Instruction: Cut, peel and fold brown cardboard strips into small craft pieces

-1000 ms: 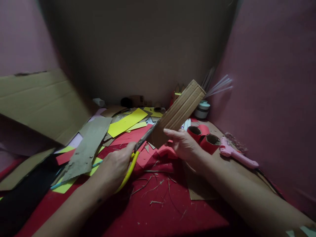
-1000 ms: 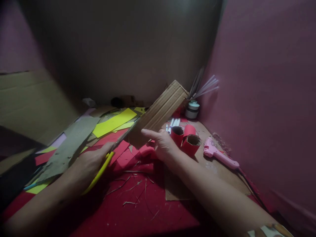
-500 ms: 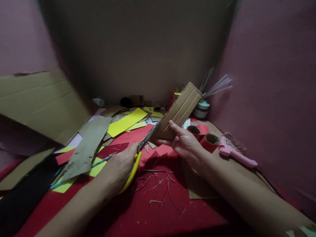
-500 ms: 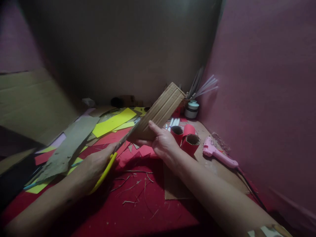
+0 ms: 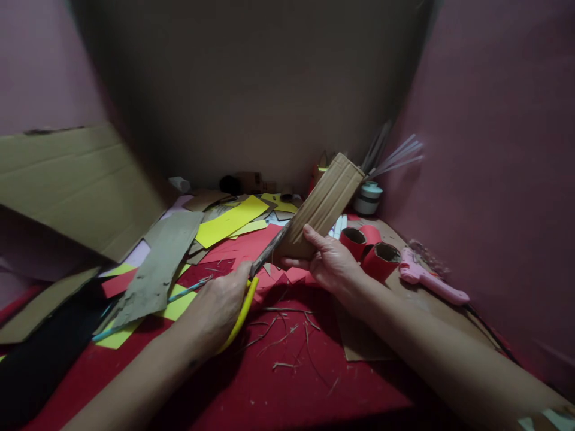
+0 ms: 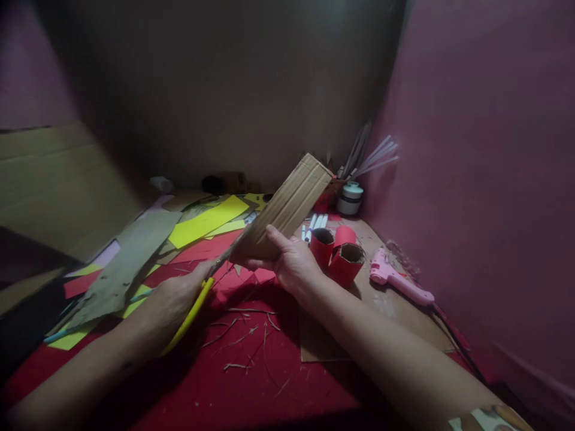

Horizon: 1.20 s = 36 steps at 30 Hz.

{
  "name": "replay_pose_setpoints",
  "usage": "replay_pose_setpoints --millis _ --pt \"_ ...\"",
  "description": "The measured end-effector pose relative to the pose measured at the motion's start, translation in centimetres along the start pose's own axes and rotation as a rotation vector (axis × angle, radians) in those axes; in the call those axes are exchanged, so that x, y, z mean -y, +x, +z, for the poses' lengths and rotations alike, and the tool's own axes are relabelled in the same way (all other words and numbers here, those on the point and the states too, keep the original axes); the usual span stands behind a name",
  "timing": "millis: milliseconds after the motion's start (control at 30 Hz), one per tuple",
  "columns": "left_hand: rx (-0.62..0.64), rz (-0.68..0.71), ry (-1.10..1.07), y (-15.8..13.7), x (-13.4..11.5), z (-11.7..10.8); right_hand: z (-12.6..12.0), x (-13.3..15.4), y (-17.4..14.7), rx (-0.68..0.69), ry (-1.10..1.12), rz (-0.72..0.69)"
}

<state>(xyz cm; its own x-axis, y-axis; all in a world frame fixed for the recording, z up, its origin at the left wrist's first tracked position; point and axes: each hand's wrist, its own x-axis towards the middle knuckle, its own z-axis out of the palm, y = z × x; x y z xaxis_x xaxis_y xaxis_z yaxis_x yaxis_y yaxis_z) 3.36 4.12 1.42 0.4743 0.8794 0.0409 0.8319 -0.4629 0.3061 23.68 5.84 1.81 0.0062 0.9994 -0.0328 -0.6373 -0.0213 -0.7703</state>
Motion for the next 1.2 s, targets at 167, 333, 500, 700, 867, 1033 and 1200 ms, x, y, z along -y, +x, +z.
replay_pose_setpoints --millis 167,333,500,700,867,1033,1200 --pt "0.011 -0.019 0.046 -0.2 0.0 0.1 0.0 -0.2 0.1 -0.007 0.013 -0.005" --pt "0.006 0.029 -0.044 -0.1 -0.2 0.0 0.2 -0.4 -0.4 0.037 0.018 -0.016" --pt "-0.026 0.005 -0.054 0.1 -0.4 0.0 0.6 -0.9 -0.9 0.118 0.016 -0.050" --pt "-0.023 0.015 -0.031 0.0 0.0 0.2 0.6 -0.9 -0.9 0.134 0.013 -0.048" --pt "-0.031 -0.004 0.047 -0.1 -0.1 0.1 0.8 -1.2 -1.1 0.094 0.024 -0.023" --pt "-0.047 0.027 0.064 -0.2 -0.1 -0.5 0.8 -0.3 -1.1 0.069 0.002 0.028" --pt "-0.018 0.026 0.080 -0.3 0.0 -0.4 0.6 1.8 -0.9 -0.069 0.091 0.040"
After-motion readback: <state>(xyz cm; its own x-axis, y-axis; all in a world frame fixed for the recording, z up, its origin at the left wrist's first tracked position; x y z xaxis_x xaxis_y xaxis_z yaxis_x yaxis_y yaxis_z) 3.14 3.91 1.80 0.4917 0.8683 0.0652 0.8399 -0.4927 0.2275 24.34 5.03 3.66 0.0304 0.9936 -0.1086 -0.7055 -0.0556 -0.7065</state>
